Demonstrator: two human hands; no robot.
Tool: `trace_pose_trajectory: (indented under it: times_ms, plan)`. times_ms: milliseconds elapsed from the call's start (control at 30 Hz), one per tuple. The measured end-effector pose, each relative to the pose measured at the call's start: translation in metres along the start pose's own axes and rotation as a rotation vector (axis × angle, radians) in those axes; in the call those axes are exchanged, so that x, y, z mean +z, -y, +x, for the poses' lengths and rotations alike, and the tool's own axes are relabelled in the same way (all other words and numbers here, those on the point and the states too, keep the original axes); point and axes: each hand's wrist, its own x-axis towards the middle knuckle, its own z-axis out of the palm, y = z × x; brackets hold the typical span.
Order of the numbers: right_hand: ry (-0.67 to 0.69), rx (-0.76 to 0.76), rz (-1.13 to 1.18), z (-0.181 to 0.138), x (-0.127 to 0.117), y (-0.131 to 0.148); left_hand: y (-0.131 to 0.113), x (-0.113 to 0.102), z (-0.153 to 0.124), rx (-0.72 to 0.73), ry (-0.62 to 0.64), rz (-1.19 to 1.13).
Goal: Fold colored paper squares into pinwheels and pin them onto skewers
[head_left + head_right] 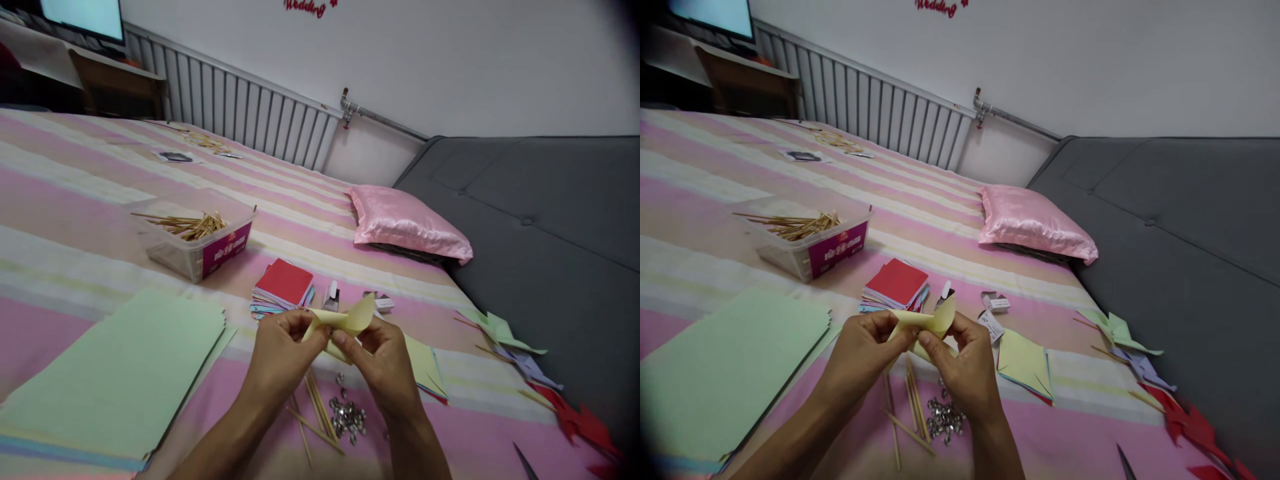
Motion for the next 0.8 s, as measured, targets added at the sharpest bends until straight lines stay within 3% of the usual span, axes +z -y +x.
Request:
trace_pose_trajectory:
  times_ms: [333, 567, 800]
  plan:
    - [-0.021, -0.002, 0.098, 0.002, -0.002, -0.003, -0.001, 0.002, -0.003, 0.005, -0.011, 0.021]
    - [-0.089, 0.026, -0.021, 0.002, -0.003, -0.006, -0.002, 0.001, 0.002, -0.069, 0.135, -0.140]
    - [-0.075, 0.052, 0.009, 0.002, -0.004, -0.004, -0.006, -0.013, 0.006, -0.015, 0.310, -0.038]
